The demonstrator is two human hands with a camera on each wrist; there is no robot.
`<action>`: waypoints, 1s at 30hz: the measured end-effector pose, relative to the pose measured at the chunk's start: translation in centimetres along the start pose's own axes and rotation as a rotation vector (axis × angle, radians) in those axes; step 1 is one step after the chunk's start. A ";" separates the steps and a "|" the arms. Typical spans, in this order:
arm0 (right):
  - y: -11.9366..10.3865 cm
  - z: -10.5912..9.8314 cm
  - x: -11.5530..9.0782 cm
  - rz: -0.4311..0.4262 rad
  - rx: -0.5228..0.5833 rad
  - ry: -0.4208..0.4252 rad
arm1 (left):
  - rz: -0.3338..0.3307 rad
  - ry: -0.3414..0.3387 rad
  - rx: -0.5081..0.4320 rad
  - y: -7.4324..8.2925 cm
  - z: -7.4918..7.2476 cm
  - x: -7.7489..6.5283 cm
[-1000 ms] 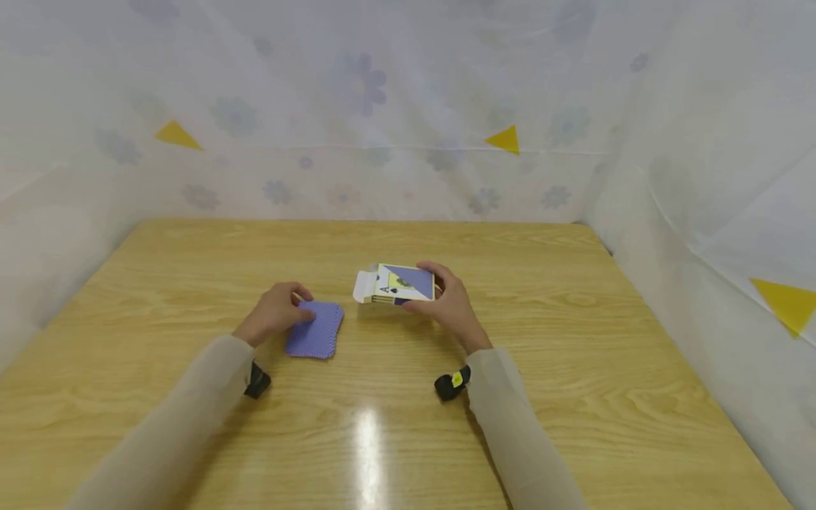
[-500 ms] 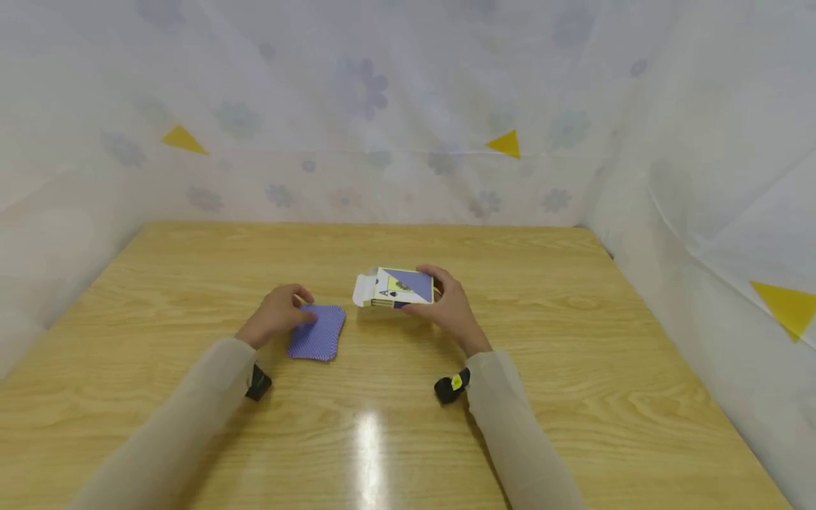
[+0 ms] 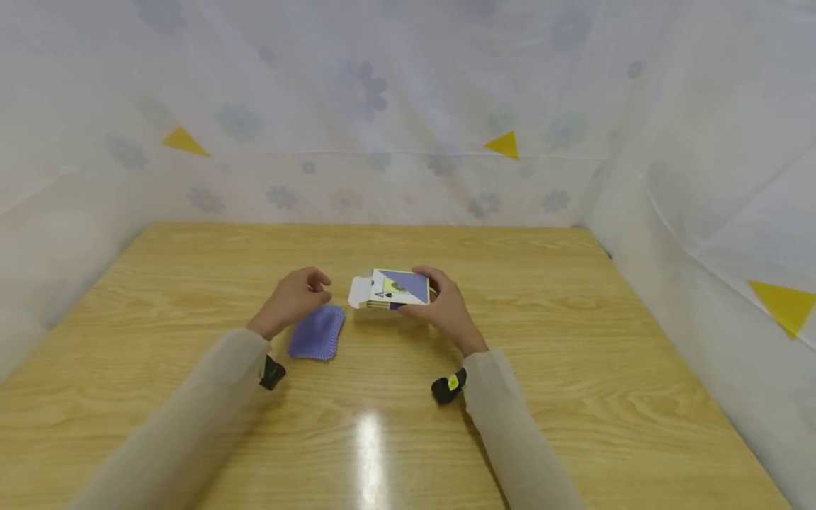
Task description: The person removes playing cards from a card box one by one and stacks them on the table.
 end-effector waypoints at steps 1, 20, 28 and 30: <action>0.0 0.0 0.0 0.000 -0.002 0.001 | 0.013 0.006 -0.004 0.3 0.1 0.1; -0.3 0.4 0.1 -0.014 -0.005 -0.003 | 0.069 0.018 -0.094 2.8 2.2 1.2; -0.5 0.7 0.1 -0.039 0.008 -0.015 | 0.056 -0.036 -0.154 2.5 3.2 1.2; -0.6 0.8 0.1 -0.041 0.008 -0.017 | 0.052 -0.044 -0.158 2.4 3.3 1.2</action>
Point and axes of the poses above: each hand's wrist, its own x-axis towards the middle knuckle, its own z-axis out of the palm, y = z × x, the point moved 5 cm from there along x, towards the middle knuckle, and after that the axes turned 15 degrees about z, right-handed, at the moved point
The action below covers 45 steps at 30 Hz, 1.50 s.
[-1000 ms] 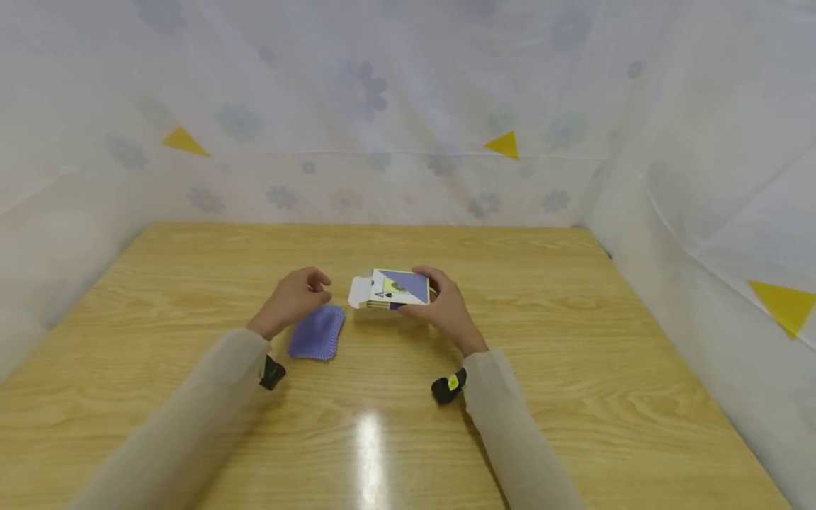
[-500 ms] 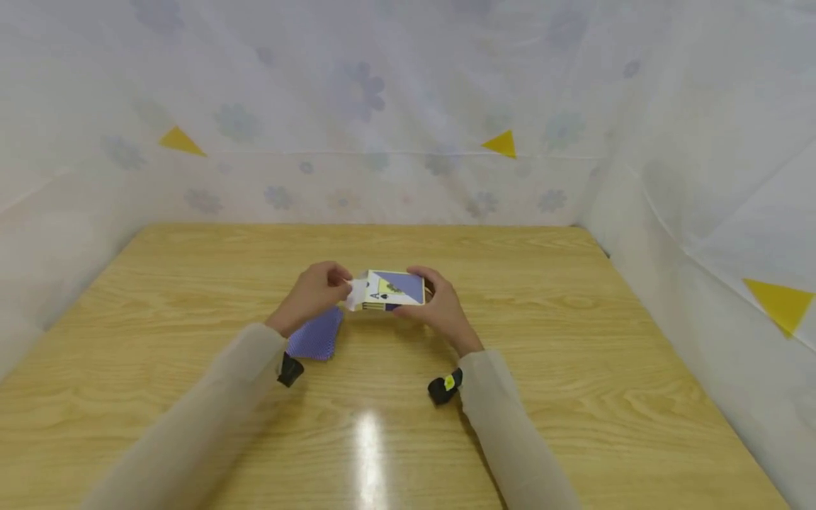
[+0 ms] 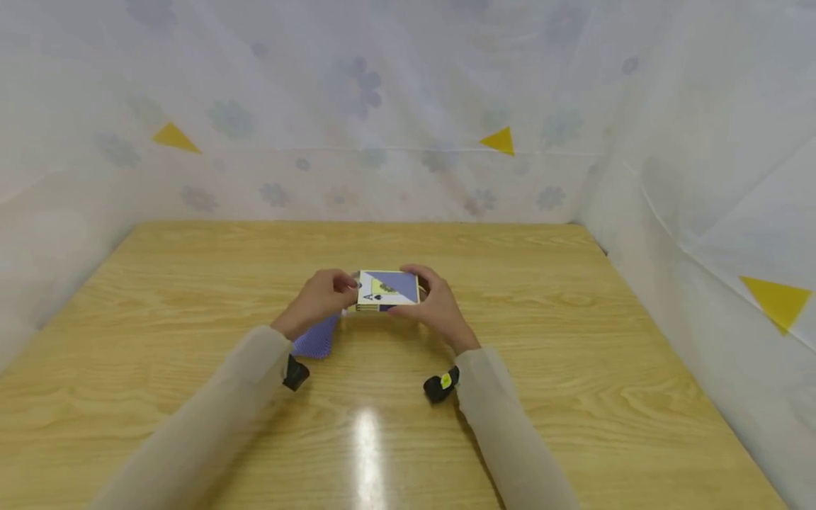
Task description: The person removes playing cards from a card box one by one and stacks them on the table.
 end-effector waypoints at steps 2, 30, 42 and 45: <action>0.0 0.1 0.0 0.003 -0.003 0.000 | -0.007 -0.002 -0.004 -0.1 0.0 0.0; 0.3 -1.0 -0.2 0.043 0.029 0.028 | -0.097 0.090 -0.219 -0.7 -0.7 -1.1; 0.4 -1.4 0.0 0.039 0.020 0.033 | -0.123 0.139 -0.234 -1.3 -1.6 -1.5; 0.5 -1.5 0.1 0.040 0.011 0.040 | -0.138 0.155 -0.247 -1.8 -2.0 -1.6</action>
Point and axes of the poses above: each hand's wrist, its own x-axis towards the middle knuckle, its own z-axis out of the palm, y = z × x, the point moved 5 cm from there along x, towards the middle knuckle, and after that the axes turned 15 degrees about z, right-handed, at the moved point
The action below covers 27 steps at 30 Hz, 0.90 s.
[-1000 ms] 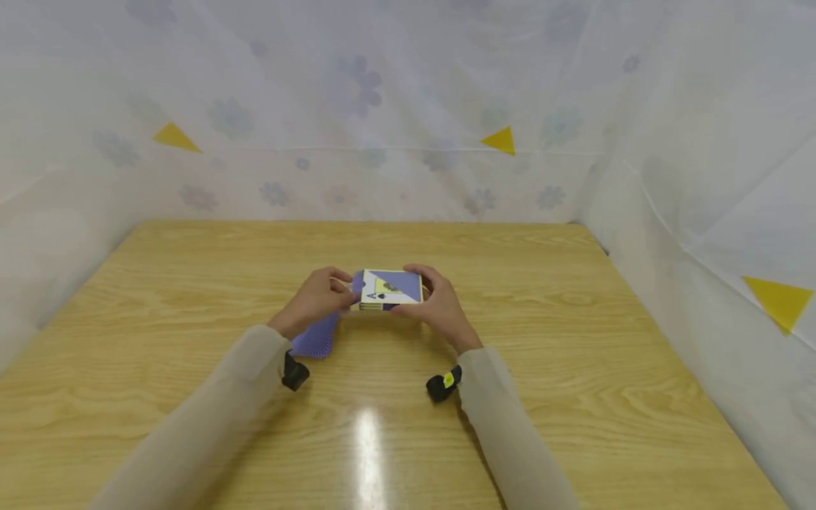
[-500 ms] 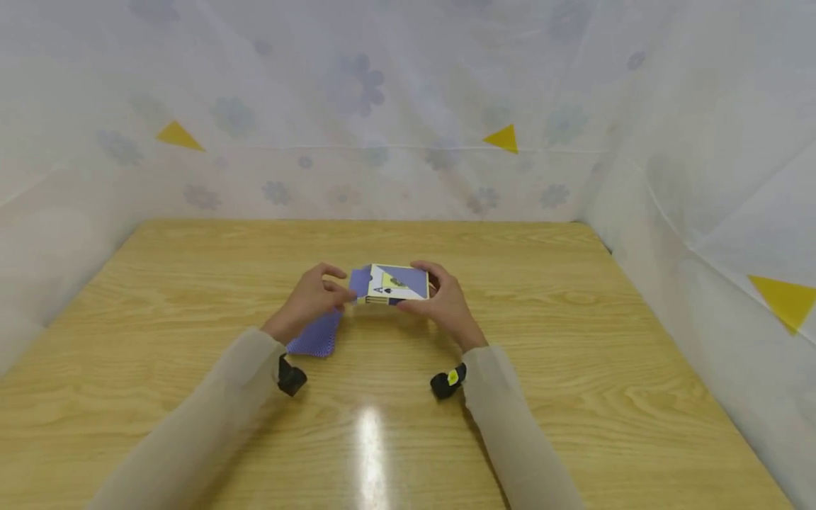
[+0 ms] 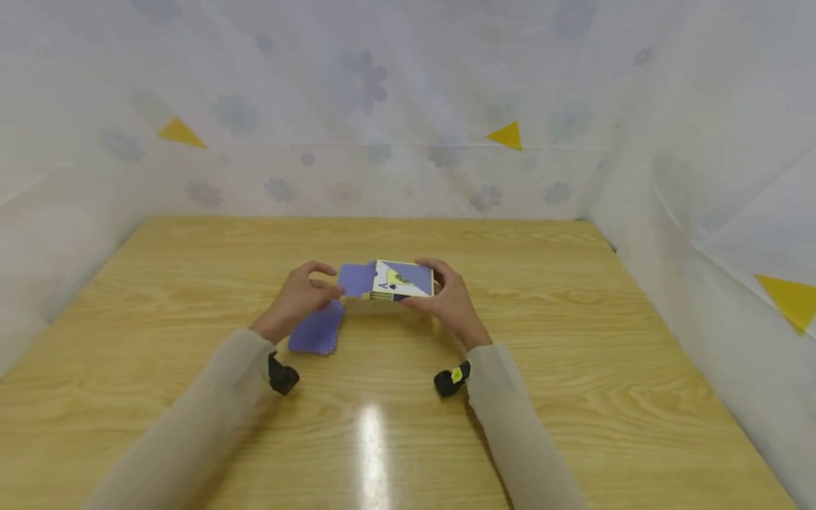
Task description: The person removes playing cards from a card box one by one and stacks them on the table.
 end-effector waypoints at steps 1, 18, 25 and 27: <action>0.0 -0.1 0.0 0.000 -0.004 0.005 | 0.000 0.002 -0.001 -0.1 -0.2 0.0; -0.1 -0.2 -0.1 -0.003 -0.002 0.018 | 0.004 0.121 -0.005 -1.1 -3.3 -0.8; -0.1 -0.1 -0.2 0.006 0.010 0.009 | 0.010 0.153 0.005 -1.4 -4.2 -1.1; 0.0 -0.1 -0.1 0.005 0.011 0.008 | 0.010 0.160 0.006 -1.5 -4.3 -1.1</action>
Point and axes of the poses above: each hand's wrist, its own x-axis towards the middle knuckle, its own z-axis out of the palm, y = z × x, the point moved 5 cm from there along x, towards the middle knuckle, and after that the axes turned 15 degrees about z, right-handed, at the moved point
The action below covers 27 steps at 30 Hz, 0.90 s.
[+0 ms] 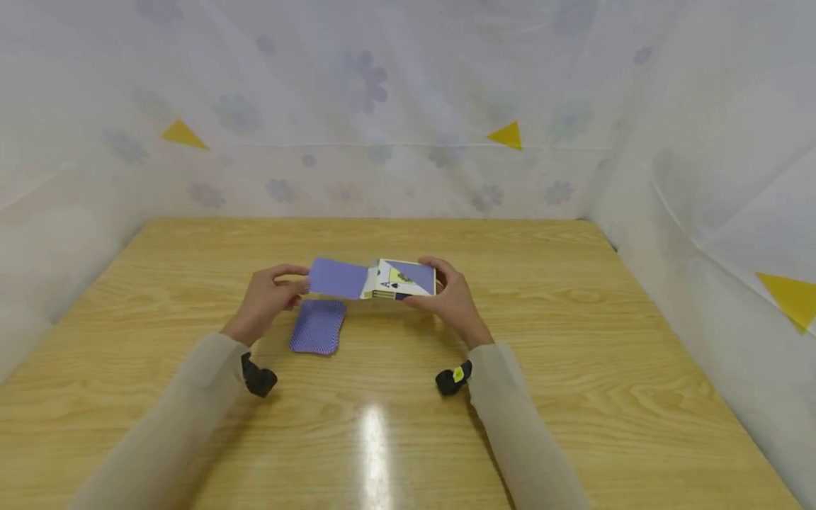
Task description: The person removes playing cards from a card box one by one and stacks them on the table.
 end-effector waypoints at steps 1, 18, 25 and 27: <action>0.0 0.0 0.0 -0.001 -0.002 0.001 | 0.000 0.002 0.000 -0.1 -0.1 0.0; -0.1 0.0 -0.2 0.000 0.026 0.002 | -0.039 -0.056 0.058 -0.8 -0.1 0.1; 0.0 0.0 -0.1 0.003 0.033 -0.002 | -0.061 -0.076 0.086 -0.6 0.0 0.3; 0.1 0.0 -0.1 0.004 0.033 -0.001 | -0.056 -0.081 0.094 -0.6 0.0 0.3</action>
Point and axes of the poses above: each hand's wrist, its own x-axis towards the middle knuckle, its own z-axis out of the palm, y = z × x, the point moved 5 cm from there along x, towards the middle knuckle, and after that the axes turned 15 degrees about z, right-handed, at the moved point
